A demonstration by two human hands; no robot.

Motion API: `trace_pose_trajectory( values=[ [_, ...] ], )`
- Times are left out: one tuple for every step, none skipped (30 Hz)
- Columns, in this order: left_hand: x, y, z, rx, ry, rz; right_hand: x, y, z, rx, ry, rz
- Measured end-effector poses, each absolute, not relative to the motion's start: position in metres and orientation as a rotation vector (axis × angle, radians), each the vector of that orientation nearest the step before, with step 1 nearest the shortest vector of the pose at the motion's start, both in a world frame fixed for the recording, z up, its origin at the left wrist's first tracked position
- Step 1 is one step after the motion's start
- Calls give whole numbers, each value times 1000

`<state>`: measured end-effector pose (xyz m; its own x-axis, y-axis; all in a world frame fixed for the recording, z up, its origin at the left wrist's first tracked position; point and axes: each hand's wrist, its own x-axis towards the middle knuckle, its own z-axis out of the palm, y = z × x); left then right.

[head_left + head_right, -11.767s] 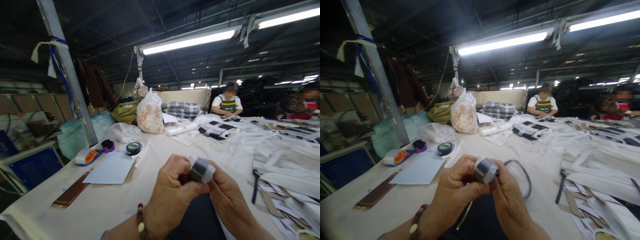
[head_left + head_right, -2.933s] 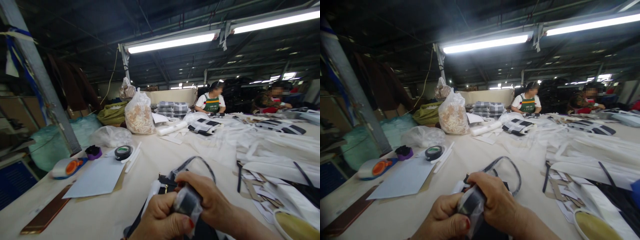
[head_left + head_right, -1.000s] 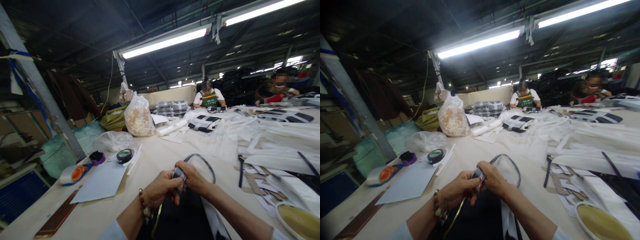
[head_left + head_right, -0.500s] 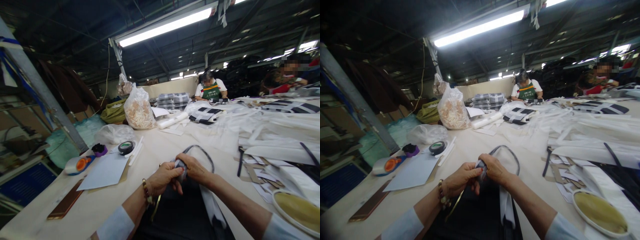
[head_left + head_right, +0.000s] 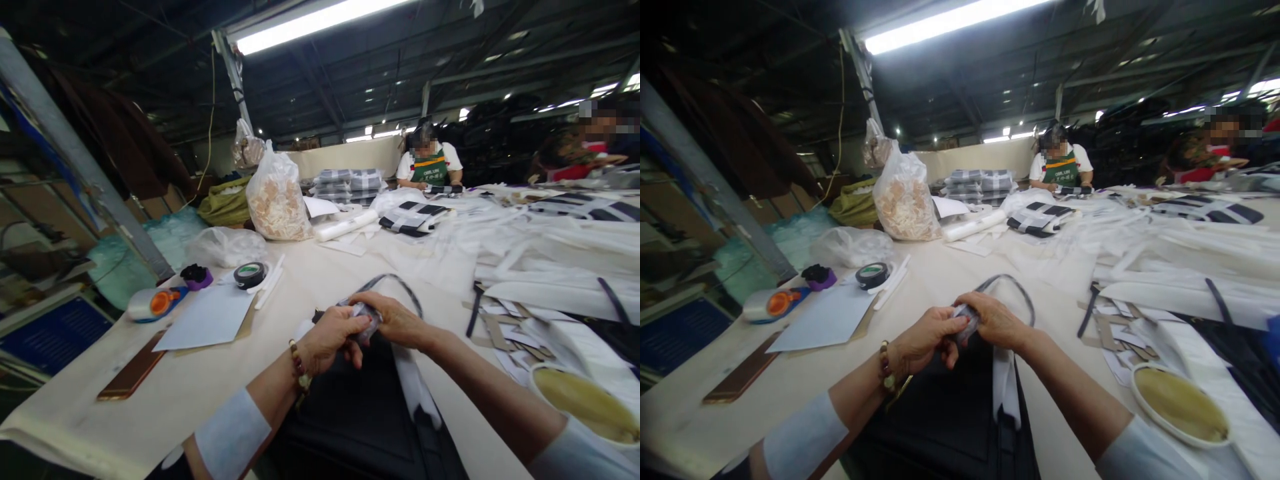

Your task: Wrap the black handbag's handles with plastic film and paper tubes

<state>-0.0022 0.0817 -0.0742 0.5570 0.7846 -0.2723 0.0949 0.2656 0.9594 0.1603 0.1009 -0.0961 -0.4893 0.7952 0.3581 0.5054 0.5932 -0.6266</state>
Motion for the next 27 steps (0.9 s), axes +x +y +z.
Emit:
trace_pose_trajectory(
  values=[
    [-2,81,-74,1244,889,554,160,101,-98,-1036,-2178,617],
    [-2,81,-75,1253,887,548,159,101,-101,-1048,-2167,639],
    [-3,81,-75,1262,887,545,158,101,-103,-1059,-2154,660],
    [-3,81,-76,1270,888,543,157,101,-105,-1068,-2143,682],
    [-3,81,-77,1278,889,540,157,101,-106,-1072,-2133,703],
    [-4,82,-78,1284,891,540,157,101,-106,-1070,-2124,724],
    [-4,82,-79,1288,893,541,158,100,-106,-1060,-2118,748],
    [-5,82,-80,1290,896,544,160,98,-104,-1044,-2113,778],
    [-6,82,-81,1288,898,548,164,96,-102,-1025,-2107,812],
    [-7,83,-82,1283,898,554,167,94,-100,-1007,-2099,849],
    [-8,83,-83,1274,897,563,171,91,-97,-991,-2094,884],
    [-9,84,-84,1262,895,572,175,89,-95,-976,-2068,928],
    [-9,84,-84,1248,893,581,178,88,-93,-965,-2019,971],
    [-10,85,-85,1231,891,589,179,87,-91,-963,-1954,1002],
    [-10,86,-86,1214,890,597,179,87,-90,-969,-1881,1018],
    [-9,87,-86,1198,891,605,176,88,-89,-981,-1810,1020],
    [-8,87,-86,1184,891,612,172,89,-89,-997,-1755,1009],
    [-7,87,-86,1172,891,619,167,90,-89,-1014,-1722,986],
    [-5,87,-85,1162,889,631,160,92,-90,-1029,-1714,956],
    [-2,86,-84,1156,885,646,153,93,-91,-1036,-1705,933],
    [0,84,-82,1152,875,665,146,94,-93,-1040,-1696,908],
    [2,82,-81,1152,859,682,139,95,-94,-1046,-1688,885],
    [4,80,-79,1149,846,705,134,97,-96,-1050,-1675,858],
    [5,78,-79,1151,828,723,129,99,-98,-1051,-1668,836],
    [5,78,-80,1148,819,733,126,102,-100,-1056,-1662,819],
    [5,79,-82,1116,856,773,124,105,-102,-1060,-1658,802],
    [4,82,-86,1091,892,783,123,109,-105,-1067,-1655,793]
  ],
)
